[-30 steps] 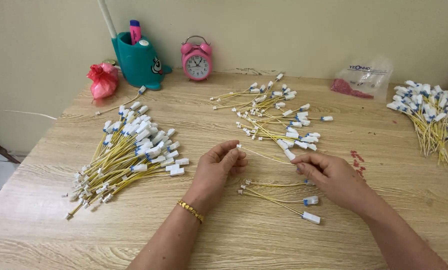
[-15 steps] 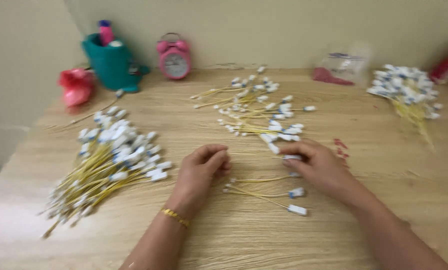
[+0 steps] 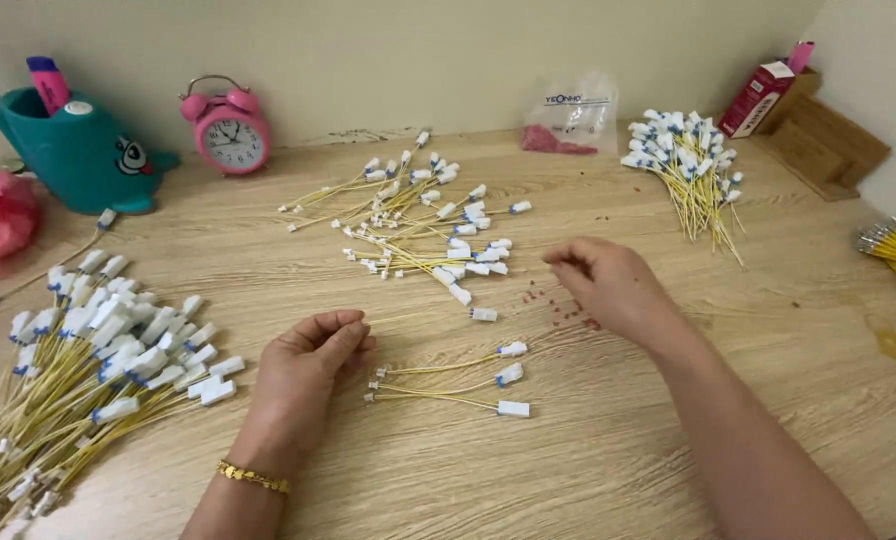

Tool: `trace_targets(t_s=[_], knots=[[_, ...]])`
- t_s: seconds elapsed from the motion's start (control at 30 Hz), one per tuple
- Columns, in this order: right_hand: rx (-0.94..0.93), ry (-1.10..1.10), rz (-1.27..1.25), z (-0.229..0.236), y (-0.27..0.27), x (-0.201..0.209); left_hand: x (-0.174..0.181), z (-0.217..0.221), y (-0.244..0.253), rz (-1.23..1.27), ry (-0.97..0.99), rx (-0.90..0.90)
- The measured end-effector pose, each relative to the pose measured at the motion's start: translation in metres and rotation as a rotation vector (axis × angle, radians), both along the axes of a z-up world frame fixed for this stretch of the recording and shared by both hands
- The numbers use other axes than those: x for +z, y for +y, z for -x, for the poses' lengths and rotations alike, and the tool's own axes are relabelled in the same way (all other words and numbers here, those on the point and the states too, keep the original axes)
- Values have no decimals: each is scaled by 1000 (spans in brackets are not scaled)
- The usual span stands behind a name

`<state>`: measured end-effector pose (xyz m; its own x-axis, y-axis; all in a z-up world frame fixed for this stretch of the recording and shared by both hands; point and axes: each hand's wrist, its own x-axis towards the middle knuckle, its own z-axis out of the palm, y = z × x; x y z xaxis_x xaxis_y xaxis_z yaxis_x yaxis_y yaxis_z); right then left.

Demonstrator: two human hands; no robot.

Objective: The person assembles small yellow cables by inserting a white plastic connector into the end of each cable. They pick up a cable, attach the connector, and place the finished item on the table, repeating this process for multiple cables.

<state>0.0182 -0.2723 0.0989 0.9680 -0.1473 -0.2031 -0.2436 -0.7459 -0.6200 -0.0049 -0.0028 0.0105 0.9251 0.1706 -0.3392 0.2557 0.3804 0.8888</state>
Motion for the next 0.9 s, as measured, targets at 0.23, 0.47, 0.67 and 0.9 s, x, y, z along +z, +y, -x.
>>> trace_targets(t_s=[0.23,0.47,0.67,0.9], knots=[[221,37,316,-13,-5,-22,-4,-1,1,48,-36,8],[355,-90,488,-26,-7,-53,-2,0,1,-2,-21,-33],[390,-198,519,-35,-14,-75,-14,-2,0,-100,-91,-47],[197,-164,78,-28,-13,-74,-18,-4,-1,-88,-83,-50]])
